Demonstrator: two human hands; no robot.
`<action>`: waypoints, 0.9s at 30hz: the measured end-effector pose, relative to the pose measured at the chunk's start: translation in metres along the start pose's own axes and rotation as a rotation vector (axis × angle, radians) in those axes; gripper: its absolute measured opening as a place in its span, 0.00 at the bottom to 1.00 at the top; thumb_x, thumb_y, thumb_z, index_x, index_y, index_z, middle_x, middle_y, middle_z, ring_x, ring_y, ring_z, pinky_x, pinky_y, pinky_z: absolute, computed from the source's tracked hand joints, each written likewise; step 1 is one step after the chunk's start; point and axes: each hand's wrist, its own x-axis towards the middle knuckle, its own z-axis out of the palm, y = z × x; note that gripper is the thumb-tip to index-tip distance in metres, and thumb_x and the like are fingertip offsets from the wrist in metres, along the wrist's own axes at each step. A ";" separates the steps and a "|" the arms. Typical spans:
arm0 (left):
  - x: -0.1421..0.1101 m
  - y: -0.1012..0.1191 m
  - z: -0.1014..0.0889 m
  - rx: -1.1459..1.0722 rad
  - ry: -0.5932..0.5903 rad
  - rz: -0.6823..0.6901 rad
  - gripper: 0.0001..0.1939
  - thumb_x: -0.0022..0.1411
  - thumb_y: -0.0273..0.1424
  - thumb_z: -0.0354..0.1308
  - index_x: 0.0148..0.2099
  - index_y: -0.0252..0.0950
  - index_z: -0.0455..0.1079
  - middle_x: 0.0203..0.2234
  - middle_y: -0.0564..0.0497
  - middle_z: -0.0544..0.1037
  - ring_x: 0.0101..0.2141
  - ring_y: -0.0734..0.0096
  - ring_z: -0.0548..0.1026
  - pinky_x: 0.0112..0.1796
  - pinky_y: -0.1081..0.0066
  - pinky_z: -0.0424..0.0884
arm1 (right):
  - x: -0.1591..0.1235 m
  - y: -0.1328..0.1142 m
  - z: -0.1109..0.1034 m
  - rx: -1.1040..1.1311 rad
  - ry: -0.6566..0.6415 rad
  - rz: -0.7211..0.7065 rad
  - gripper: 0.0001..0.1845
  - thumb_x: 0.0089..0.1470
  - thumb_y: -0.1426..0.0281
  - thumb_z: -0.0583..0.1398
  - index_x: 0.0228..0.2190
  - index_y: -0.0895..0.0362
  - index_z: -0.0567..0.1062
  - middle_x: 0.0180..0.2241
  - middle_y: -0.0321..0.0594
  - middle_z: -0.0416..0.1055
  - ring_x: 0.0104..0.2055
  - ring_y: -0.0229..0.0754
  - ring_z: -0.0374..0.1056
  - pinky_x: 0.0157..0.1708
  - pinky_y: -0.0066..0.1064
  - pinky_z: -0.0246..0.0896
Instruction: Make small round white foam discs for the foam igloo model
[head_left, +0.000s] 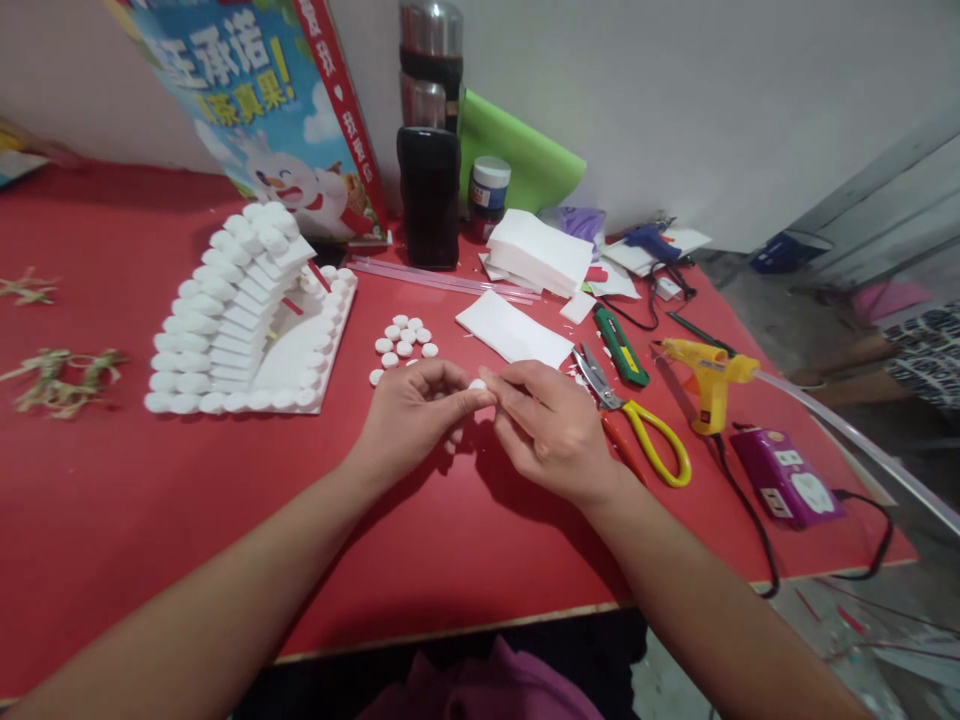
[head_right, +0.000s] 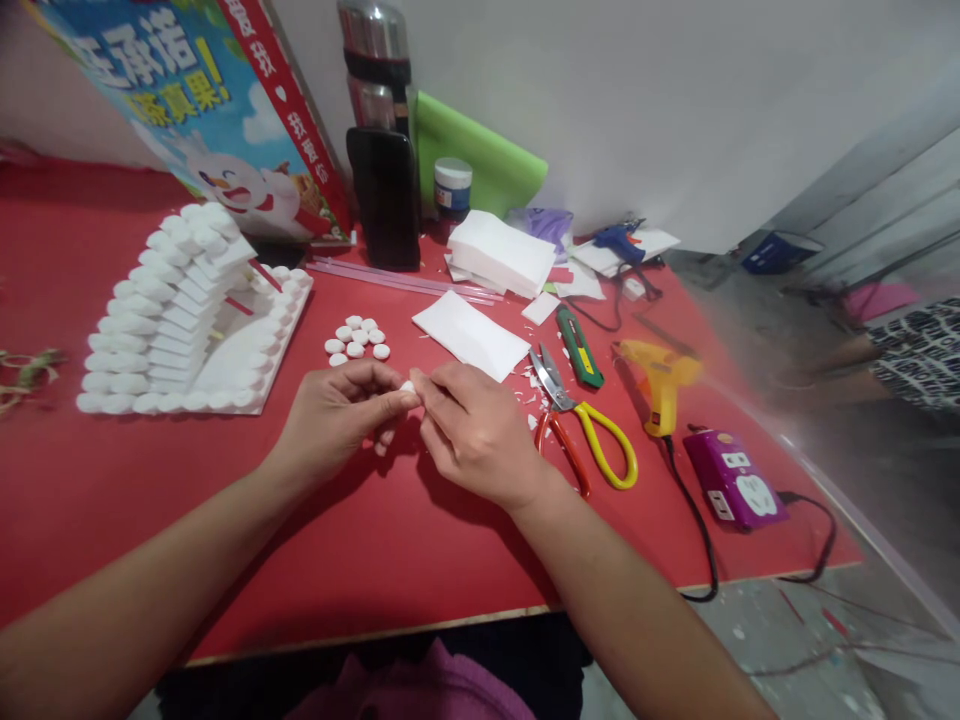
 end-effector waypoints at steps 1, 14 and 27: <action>0.000 0.000 0.000 0.005 -0.003 0.007 0.15 0.53 0.36 0.75 0.29 0.35 0.74 0.12 0.56 0.72 0.12 0.76 0.69 0.15 0.78 0.63 | 0.000 0.001 0.000 -0.010 -0.007 -0.008 0.26 0.63 0.78 0.57 0.61 0.54 0.73 0.41 0.48 0.76 0.41 0.49 0.73 0.39 0.43 0.73; 0.003 -0.002 -0.002 0.047 -0.003 0.030 0.15 0.53 0.37 0.75 0.27 0.35 0.74 0.12 0.56 0.71 0.12 0.78 0.66 0.15 0.78 0.61 | -0.001 0.005 0.002 -0.021 -0.044 -0.037 0.23 0.65 0.77 0.56 0.60 0.57 0.71 0.41 0.49 0.75 0.41 0.49 0.72 0.38 0.42 0.73; 0.004 -0.005 -0.003 0.066 0.026 0.024 0.16 0.52 0.38 0.74 0.28 0.35 0.71 0.12 0.57 0.70 0.12 0.77 0.65 0.15 0.78 0.60 | -0.001 0.001 0.005 -0.016 -0.043 -0.029 0.26 0.65 0.79 0.56 0.63 0.59 0.67 0.42 0.50 0.73 0.42 0.49 0.71 0.37 0.40 0.72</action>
